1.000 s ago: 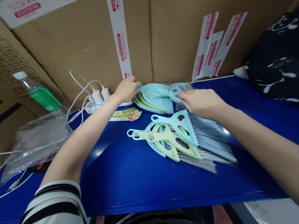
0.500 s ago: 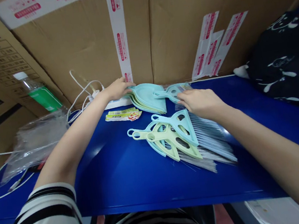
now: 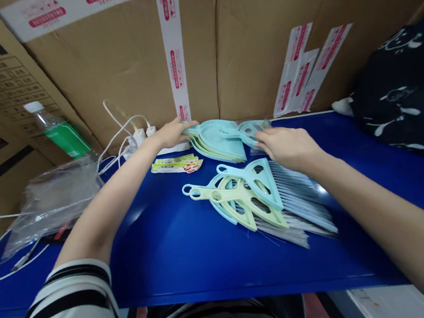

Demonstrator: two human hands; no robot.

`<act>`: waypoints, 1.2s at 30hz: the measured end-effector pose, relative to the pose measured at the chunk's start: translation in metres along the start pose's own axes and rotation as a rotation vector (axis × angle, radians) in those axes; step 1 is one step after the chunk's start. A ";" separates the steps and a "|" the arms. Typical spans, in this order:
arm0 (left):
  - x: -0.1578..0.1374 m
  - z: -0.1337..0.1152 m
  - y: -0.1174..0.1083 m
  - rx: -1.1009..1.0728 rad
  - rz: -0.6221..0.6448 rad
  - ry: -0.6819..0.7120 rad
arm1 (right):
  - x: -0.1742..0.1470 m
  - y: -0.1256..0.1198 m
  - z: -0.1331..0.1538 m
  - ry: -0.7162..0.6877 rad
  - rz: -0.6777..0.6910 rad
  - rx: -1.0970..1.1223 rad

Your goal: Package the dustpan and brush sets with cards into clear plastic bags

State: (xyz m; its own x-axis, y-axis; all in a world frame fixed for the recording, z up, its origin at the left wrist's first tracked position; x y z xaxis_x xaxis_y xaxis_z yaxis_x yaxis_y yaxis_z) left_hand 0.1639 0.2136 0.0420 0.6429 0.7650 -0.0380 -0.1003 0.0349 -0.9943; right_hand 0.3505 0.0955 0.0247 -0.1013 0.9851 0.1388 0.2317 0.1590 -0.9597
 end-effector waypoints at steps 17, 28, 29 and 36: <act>0.014 -0.101 -0.008 0.150 -0.192 0.239 | -0.005 -0.010 0.009 -0.121 -0.166 0.065; -0.057 -0.095 -0.026 0.269 -0.261 0.243 | -0.025 -0.036 0.018 -0.247 -0.341 0.361; -0.070 -0.091 -0.028 0.278 -0.279 0.240 | -0.026 -0.038 0.018 -0.246 -0.339 0.411; -0.149 -0.064 -0.023 0.253 -0.385 0.137 | -0.045 -0.052 0.045 -0.488 -0.267 0.754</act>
State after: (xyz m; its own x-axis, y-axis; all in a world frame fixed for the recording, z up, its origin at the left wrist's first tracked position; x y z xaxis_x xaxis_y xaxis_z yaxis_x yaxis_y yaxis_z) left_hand 0.1192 0.0578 0.0640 0.7621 0.5745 0.2987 -0.0061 0.4677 -0.8839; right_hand 0.2991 0.0402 0.0575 -0.4953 0.7583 0.4239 -0.5292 0.1236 -0.8395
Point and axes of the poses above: each hand's wrist, its own x-axis towards the middle knuckle, its own y-axis out of the palm, z = x × y, the point moved 7 cm from there along x, towards the middle knuckle, and after that the axes turned 1 degree about z, right-handed, at the moved point
